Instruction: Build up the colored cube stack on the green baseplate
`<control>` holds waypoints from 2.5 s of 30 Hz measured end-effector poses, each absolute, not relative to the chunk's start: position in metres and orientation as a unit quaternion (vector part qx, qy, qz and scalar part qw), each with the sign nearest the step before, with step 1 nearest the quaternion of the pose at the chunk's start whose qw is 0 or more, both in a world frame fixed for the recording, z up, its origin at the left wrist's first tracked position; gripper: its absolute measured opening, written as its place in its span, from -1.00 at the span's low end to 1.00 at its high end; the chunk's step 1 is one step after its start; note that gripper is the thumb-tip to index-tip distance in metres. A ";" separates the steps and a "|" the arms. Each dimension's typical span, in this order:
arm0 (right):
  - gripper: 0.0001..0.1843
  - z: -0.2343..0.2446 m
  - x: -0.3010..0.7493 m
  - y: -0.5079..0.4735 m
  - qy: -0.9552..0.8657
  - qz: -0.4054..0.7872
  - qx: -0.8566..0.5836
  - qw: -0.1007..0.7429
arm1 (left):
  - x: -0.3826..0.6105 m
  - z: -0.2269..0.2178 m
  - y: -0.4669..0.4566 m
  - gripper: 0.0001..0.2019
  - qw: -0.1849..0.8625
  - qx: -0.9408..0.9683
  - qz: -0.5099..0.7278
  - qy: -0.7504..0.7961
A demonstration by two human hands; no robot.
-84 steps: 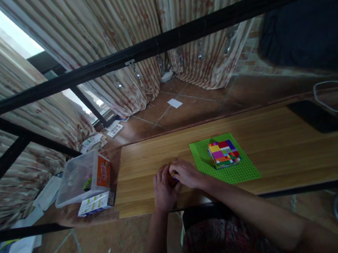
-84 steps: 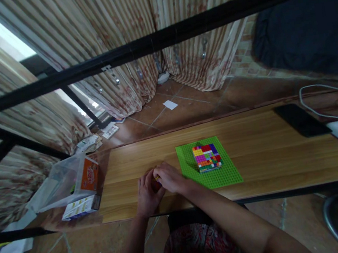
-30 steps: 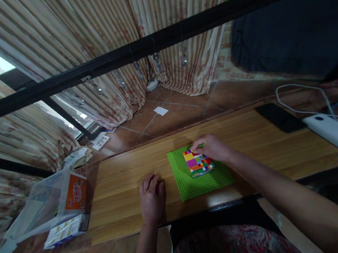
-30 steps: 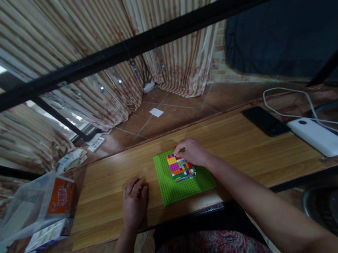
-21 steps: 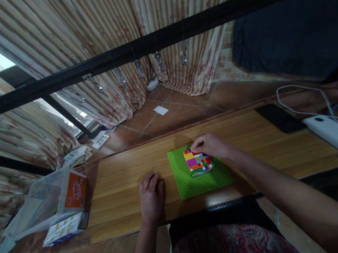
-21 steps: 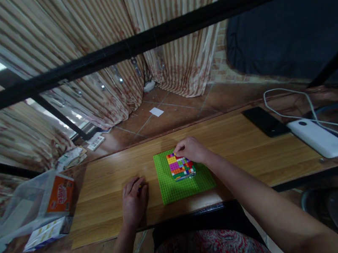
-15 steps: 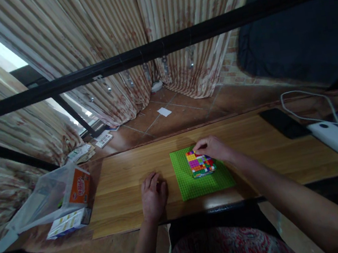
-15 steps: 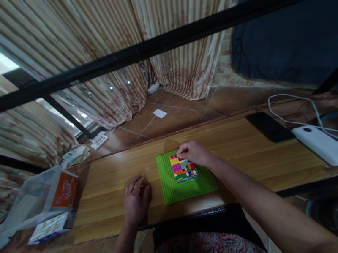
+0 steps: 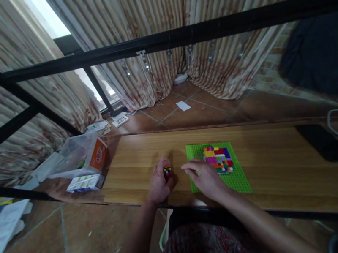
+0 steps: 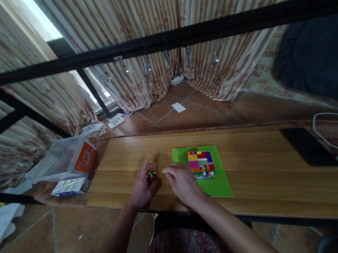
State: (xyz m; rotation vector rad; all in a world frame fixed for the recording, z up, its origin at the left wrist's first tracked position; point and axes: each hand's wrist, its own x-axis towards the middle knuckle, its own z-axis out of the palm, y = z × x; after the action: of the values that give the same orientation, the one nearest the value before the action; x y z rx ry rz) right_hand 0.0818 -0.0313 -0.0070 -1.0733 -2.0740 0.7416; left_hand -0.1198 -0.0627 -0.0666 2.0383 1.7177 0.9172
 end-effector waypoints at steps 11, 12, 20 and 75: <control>-0.85 -0.047 0.027 -0.007 -0.843 0.241 -0.450 0.170 | -0.118 -0.068 -0.063 -0.21 0.173 0.686 0.362 0.607; -0.86 -0.047 0.025 -0.007 -0.844 0.239 -0.450 0.165 | -0.117 -0.068 -0.063 -0.22 0.173 0.687 0.364 0.605; -0.91 -0.049 0.027 -0.008 -0.832 0.242 -0.464 0.185 | -0.117 -0.068 -0.062 -0.31 0.159 0.694 0.344 0.612; -0.83 0.007 0.165 -0.114 -0.756 0.342 -0.430 0.357 | 0.024 -0.012 -0.135 -0.45 0.652 0.258 0.502 0.506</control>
State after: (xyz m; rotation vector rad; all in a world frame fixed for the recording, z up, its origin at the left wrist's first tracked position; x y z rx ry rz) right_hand 0.1646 -0.1140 0.0070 -1.1090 -1.9508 0.8817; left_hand 0.0243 -0.1348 -0.0115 0.5867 1.1495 1.1397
